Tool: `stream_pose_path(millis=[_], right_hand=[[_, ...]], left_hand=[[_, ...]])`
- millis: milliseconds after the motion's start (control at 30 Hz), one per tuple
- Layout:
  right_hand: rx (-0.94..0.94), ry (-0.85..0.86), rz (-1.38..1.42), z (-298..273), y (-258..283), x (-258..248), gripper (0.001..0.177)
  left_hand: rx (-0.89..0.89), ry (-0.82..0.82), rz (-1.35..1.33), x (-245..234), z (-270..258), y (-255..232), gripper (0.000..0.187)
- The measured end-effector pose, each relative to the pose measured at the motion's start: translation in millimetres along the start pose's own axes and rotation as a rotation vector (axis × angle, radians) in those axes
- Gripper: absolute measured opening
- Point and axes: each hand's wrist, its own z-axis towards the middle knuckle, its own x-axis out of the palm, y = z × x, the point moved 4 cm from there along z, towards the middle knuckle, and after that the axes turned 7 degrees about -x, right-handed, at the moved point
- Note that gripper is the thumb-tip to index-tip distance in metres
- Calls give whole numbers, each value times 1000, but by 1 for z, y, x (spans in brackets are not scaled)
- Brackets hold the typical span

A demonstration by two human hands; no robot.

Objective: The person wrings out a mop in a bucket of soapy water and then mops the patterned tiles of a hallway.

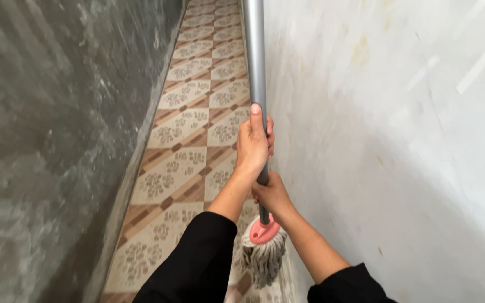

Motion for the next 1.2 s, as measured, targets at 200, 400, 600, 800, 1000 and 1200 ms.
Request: stream_pose_path(millis=[200,400,600,800,1000,1200], right_hand=[[57,-40,5,72,0,4,24],[-7,-11,26,125,5,9,17],[-20,4,-3,163,-11,13,20],[30,30,-13,195,-44,26,23],[89,71,-59,258,-83,44,27],[140,22,-90,336,-125,58,22]], left_hand=[[20,55,46,-13,75,8,66],[29,108,45,-21,119,8,67],[98,92,41,-35,152,22,66],[23,64,-10,-71,193,58,64],[-55,69,-27,-119,253,98,67],[28,35,-44,-148,316,102,60]])
